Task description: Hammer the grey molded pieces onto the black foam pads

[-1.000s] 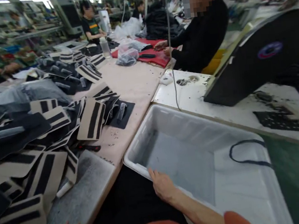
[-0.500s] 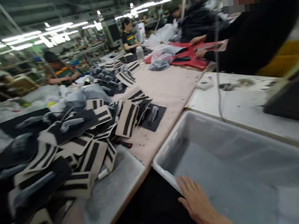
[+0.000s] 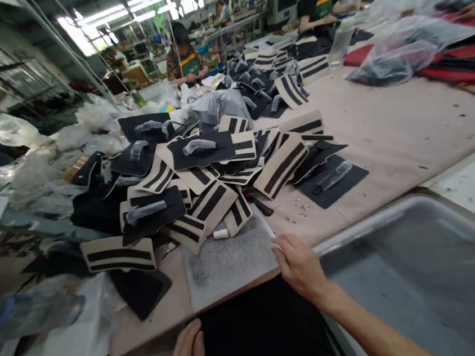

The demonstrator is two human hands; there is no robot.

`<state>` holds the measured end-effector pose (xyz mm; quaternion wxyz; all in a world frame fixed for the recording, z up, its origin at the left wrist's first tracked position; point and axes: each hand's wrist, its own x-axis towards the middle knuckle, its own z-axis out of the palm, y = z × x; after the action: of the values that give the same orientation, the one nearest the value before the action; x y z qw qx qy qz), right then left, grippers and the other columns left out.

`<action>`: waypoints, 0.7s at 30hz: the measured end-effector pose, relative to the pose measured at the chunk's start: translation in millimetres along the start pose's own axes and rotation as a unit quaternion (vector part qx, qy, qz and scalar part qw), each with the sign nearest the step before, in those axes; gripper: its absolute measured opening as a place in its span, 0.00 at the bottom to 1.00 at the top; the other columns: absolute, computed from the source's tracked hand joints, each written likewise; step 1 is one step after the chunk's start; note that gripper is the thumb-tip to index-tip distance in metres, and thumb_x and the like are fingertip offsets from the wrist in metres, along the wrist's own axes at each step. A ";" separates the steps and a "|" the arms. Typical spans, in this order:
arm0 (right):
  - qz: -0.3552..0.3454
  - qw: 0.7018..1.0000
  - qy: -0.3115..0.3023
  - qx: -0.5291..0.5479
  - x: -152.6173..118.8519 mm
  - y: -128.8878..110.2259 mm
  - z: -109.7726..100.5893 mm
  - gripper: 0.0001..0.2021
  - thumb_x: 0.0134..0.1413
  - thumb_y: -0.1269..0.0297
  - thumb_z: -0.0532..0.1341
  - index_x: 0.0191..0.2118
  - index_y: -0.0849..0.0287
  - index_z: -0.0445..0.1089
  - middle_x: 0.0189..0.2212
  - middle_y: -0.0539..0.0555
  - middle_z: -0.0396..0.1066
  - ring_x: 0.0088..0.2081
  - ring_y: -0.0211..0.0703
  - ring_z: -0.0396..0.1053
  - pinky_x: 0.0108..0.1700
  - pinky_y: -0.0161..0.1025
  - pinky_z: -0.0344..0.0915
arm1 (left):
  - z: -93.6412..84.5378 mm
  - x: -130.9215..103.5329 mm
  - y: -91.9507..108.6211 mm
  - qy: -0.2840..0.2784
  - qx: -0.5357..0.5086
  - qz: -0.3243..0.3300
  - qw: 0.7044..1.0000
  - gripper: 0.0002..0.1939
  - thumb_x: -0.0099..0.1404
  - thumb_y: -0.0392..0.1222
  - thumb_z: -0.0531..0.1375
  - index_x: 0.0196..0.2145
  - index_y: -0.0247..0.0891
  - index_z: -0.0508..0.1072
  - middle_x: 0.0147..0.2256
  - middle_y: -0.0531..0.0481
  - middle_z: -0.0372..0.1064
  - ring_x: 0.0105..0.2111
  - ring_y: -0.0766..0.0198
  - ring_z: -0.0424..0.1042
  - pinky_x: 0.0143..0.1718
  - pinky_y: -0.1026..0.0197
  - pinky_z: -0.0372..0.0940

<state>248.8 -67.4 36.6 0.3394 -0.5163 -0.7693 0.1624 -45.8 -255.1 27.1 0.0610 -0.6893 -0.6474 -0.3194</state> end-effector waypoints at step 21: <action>0.139 0.961 -0.213 0.112 135.2 -15.5 70.0 0.10 0.65 0.59 0.52 0.41 0.58 0.66 0.30 0.53 0.71 0.34 0.43 0.69 0.36 0.36 0.59 | 95.9 236.6 -112.8 -0.191 0.192 -0.016 0.963 0.20 0.70 0.40 0.54 0.58 0.40 0.69 0.47 0.39 0.71 0.45 0.48 0.71 0.44 0.47 0.65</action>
<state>157.9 55.5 43.7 0.1974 -0.5306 -0.7210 0.3995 -126.2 12.0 37.2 0.0628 -0.7020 -0.7075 -0.0525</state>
